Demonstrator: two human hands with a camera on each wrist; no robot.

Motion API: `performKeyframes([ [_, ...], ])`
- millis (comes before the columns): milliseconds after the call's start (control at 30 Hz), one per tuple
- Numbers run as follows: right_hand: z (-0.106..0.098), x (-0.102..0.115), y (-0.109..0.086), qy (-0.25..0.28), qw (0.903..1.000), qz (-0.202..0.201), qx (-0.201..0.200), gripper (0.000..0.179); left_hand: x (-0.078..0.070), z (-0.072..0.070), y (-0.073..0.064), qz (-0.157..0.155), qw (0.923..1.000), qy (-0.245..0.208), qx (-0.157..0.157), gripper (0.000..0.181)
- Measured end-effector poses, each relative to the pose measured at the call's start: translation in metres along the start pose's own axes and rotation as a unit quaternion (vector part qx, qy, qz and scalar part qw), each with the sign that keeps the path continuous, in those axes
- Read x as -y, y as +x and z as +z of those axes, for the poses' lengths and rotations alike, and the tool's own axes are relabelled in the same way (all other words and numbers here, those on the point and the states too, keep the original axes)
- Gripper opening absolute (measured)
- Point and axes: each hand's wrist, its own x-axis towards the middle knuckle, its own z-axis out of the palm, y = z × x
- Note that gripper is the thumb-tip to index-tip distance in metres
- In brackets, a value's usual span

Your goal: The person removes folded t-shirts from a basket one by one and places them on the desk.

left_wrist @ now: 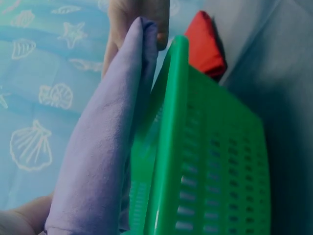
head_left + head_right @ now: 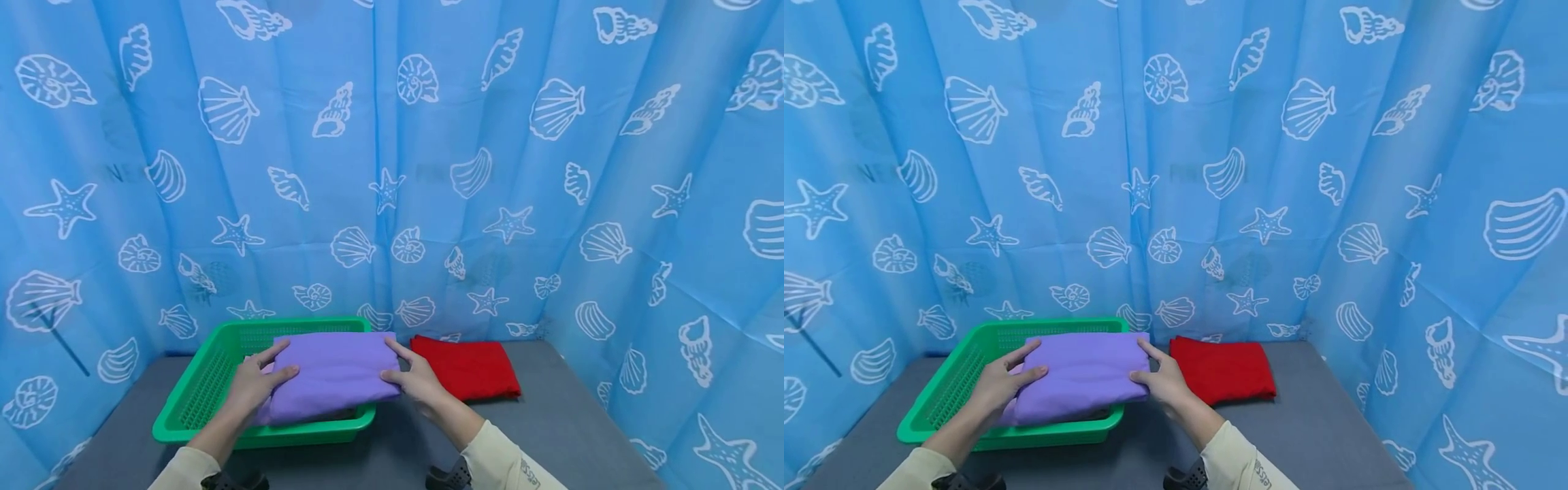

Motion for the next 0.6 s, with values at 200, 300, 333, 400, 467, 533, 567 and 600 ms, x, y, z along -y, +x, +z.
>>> performKeyframes([
  [200,-0.015,-0.004,-0.006,-0.019,0.9997,0.004,-0.011,0.066,-0.001,0.016,-0.003,-0.007,0.9996,-0.028,0.006,0.068],
  [300,-0.023,-0.006,-0.009,-0.025,0.9995,0.017,-0.012,0.067,0.0,0.024,-0.003,-0.012,0.9994,-0.034,-0.001,0.066],
  [333,-0.025,-0.006,-0.01,-0.026,0.9994,0.021,-0.011,0.067,0.0,0.027,-0.003,-0.011,0.9993,-0.035,-0.002,0.065],
  [400,-0.03,-0.007,-0.011,-0.027,0.9991,0.03,-0.009,0.068,0.0,0.031,-0.004,-0.007,0.9991,-0.041,-0.005,0.064],
  [467,-0.035,-0.009,-0.013,-0.025,0.999,0.035,-0.007,0.069,-0.001,0.036,-0.004,-0.006,0.9986,-0.052,-0.008,0.062],
  [533,-0.04,-0.01,-0.015,-0.023,0.999,0.039,-0.005,0.069,-0.003,0.041,-0.005,-0.008,0.998,-0.063,-0.008,0.061],
  [567,-0.042,-0.01,-0.016,-0.018,0.9991,0.039,-0.002,0.069,-0.004,0.043,-0.005,-0.011,0.9974,-0.07,-0.009,0.06],
  [600,-0.044,-0.011,-0.017,-0.013,0.9991,0.04,0.002,0.07,-0.005,0.046,-0.006,-0.014,0.9969,-0.077,-0.009,0.059],
])
